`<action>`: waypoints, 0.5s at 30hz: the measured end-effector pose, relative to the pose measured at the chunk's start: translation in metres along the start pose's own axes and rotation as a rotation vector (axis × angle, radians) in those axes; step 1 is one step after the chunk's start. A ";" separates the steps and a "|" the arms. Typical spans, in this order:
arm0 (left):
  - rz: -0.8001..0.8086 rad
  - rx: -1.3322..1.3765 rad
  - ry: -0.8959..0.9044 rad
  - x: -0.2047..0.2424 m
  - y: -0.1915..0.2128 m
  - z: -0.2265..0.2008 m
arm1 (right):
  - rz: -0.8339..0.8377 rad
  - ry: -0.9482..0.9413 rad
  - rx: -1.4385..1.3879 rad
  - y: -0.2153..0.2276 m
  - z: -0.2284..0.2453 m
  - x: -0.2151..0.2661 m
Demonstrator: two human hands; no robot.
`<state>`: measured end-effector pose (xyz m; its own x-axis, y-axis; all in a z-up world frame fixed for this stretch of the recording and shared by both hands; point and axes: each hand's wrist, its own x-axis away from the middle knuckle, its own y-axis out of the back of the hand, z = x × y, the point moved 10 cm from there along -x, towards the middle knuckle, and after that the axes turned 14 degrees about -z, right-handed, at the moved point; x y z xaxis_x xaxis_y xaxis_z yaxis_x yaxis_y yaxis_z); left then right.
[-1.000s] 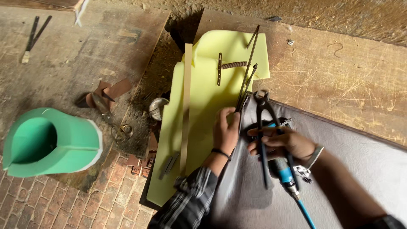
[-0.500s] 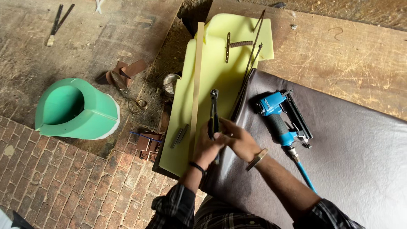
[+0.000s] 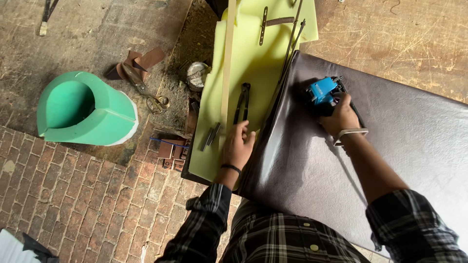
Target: The person staples brown fabric onto a foam-covered wooden frame using a pneumatic staple gun. They trim excess fabric with shears, fold edges, and secure the material along the frame edges. The finished upholstered panel is lifted and placed on the floor.
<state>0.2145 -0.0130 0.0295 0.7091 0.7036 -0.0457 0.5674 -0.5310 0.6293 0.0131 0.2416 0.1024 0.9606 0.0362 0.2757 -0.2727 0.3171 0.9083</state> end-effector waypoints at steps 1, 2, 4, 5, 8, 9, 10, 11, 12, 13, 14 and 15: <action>0.052 0.086 0.075 0.016 0.002 0.000 | -0.027 0.036 -0.024 0.015 -0.001 0.001; 0.061 0.097 0.060 0.036 0.010 -0.006 | -0.054 0.072 -0.048 0.027 0.000 0.004; 0.067 0.049 -0.061 0.072 0.024 -0.026 | 0.028 0.018 -0.153 0.043 -0.026 0.026; 0.074 -0.005 -0.167 0.089 0.028 -0.037 | 0.052 0.063 -0.258 0.050 -0.030 0.040; 0.030 -0.174 -0.219 0.121 0.029 -0.050 | 0.156 -0.046 -0.356 0.054 -0.075 0.092; 0.014 -0.215 -0.161 0.120 0.026 -0.046 | 0.159 -0.044 -0.326 0.054 -0.085 0.107; -0.003 -0.255 -0.102 0.118 0.024 -0.043 | 0.162 -0.043 -0.297 0.054 -0.095 0.120; -0.015 -0.291 -0.040 0.118 0.019 -0.040 | 0.175 -0.055 -0.284 0.053 -0.106 0.132; -0.078 -0.314 -0.076 0.116 0.020 -0.047 | 0.187 -0.068 -0.271 0.049 -0.116 0.144; -0.137 -0.339 -0.110 0.113 0.023 -0.051 | 0.203 -0.084 -0.259 0.044 -0.124 0.155; -0.195 -0.365 -0.144 0.110 0.027 -0.057 | 0.211 -0.080 -0.246 0.041 -0.131 0.164; -0.202 -0.358 -0.104 0.106 0.027 -0.054 | 0.219 -0.076 -0.236 0.037 -0.136 0.171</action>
<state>0.2825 0.0723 0.0834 0.6475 0.7156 -0.2620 0.5308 -0.1767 0.8289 0.1750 0.3885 0.1408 0.8714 0.0596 0.4870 -0.4434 0.5207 0.7296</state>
